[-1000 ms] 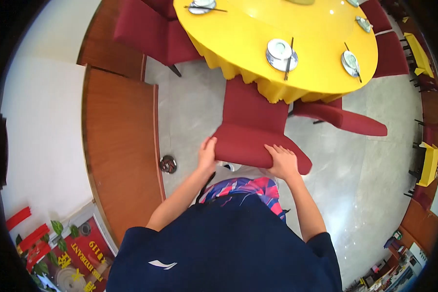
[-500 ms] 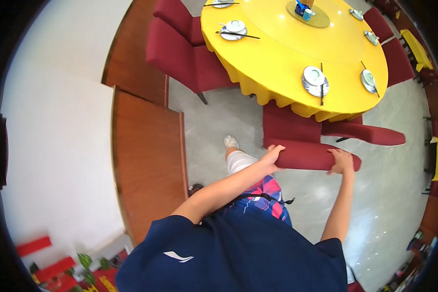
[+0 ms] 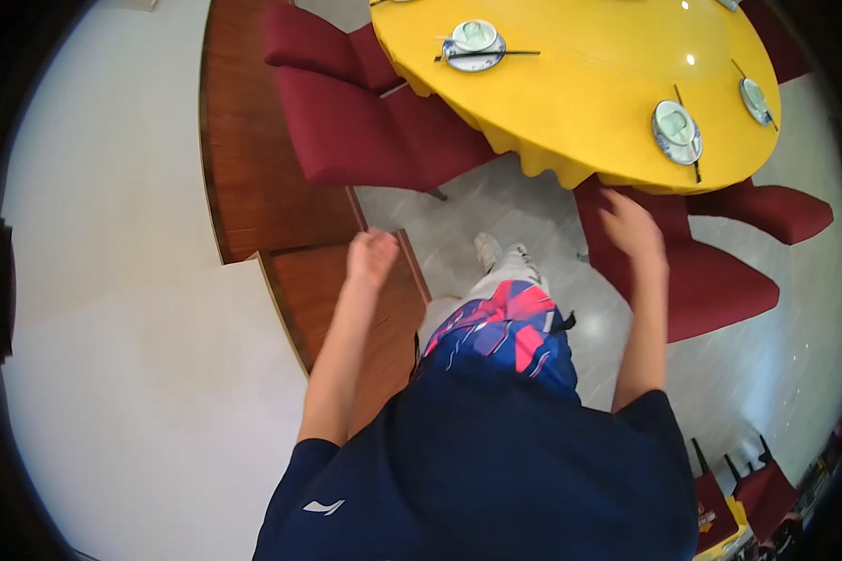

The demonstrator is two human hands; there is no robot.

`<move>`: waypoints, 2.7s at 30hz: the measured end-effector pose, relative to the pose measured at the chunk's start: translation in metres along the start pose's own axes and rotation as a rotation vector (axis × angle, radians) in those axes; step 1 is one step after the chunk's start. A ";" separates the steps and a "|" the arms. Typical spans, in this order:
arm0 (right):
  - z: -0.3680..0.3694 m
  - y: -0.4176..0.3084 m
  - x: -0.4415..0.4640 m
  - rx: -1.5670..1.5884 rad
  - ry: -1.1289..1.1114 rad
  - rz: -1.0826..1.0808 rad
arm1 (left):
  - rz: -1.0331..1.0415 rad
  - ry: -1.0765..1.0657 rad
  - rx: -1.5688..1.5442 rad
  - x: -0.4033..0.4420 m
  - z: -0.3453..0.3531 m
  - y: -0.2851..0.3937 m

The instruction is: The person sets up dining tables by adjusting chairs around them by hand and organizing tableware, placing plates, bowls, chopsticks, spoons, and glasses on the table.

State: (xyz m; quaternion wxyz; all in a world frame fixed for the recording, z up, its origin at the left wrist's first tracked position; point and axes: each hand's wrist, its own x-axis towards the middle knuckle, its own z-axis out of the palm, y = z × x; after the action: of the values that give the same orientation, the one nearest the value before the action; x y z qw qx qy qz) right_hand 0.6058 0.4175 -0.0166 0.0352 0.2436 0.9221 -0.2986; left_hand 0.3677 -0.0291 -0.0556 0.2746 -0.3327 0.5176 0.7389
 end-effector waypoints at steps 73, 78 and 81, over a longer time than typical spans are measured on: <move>0.172 -0.505 0.466 0.011 0.047 -0.012 | -0.011 -0.346 0.788 0.340 0.054 0.374; 0.190 -0.525 0.535 -0.108 0.156 -0.003 | -0.019 0.095 0.664 0.374 -0.085 0.423; 0.198 -0.536 0.587 -0.130 0.146 0.022 | -0.096 0.294 0.667 0.376 -0.145 0.442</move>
State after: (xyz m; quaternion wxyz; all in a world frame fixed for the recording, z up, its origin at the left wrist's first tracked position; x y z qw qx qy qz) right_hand -0.1776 0.1797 -0.0161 -0.0129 0.2718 0.9370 -0.2190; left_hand -0.1697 -0.2820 -0.1250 0.3252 -0.3516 0.7477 0.4600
